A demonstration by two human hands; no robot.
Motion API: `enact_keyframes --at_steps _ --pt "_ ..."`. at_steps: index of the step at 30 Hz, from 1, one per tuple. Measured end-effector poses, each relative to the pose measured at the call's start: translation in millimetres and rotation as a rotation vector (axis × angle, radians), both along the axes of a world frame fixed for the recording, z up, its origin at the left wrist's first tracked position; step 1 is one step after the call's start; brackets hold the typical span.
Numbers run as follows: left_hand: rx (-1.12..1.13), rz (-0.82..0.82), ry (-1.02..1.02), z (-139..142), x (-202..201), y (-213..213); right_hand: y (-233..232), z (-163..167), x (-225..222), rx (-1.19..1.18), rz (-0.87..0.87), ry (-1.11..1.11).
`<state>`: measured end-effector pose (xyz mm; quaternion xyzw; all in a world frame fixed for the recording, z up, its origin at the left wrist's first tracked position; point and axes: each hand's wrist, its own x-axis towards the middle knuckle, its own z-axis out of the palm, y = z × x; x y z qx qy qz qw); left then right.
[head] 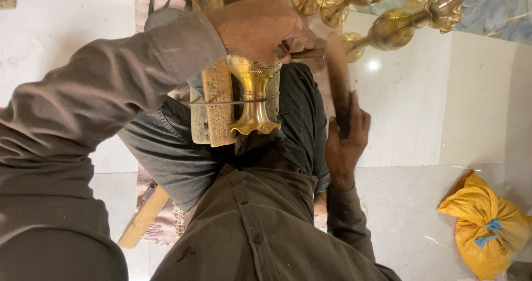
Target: The person sits on the floor with a brass vase clamped between wooden blocks and engraves decorative patterns into its surface. They strike a small chisel with a wooden mallet to cut the design, repositioning the vase and chisel as they work across different areas of the brass.
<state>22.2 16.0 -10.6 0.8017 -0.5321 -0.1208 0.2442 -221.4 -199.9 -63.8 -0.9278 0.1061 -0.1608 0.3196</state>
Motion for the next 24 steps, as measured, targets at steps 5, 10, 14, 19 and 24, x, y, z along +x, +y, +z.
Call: enact_keyframes --at_steps 5,10,14,19,24 --pt "-0.131 -0.055 -0.083 -1.2 0.5 4.8 -3.5 -7.8 1.3 0.422 0.035 -0.13" --pt "-0.07 -0.047 -0.113 -1.8 1.2 10.9 -1.3 -5.7 1.9 0.498 0.071 -0.207" --pt "-0.16 -0.038 -0.077 -2.4 -0.2 11.9 5.5 8.5 3.9 0.25 -0.015 -0.103" --pt "-0.197 -0.037 -0.109 -3.0 -1.0 12.7 10.2 15.8 4.7 0.422 0.021 -0.181" --pt "-0.274 -0.078 -0.085 -3.0 0.0 18.2 4.0 2.3 6.0 0.635 0.015 -0.261"
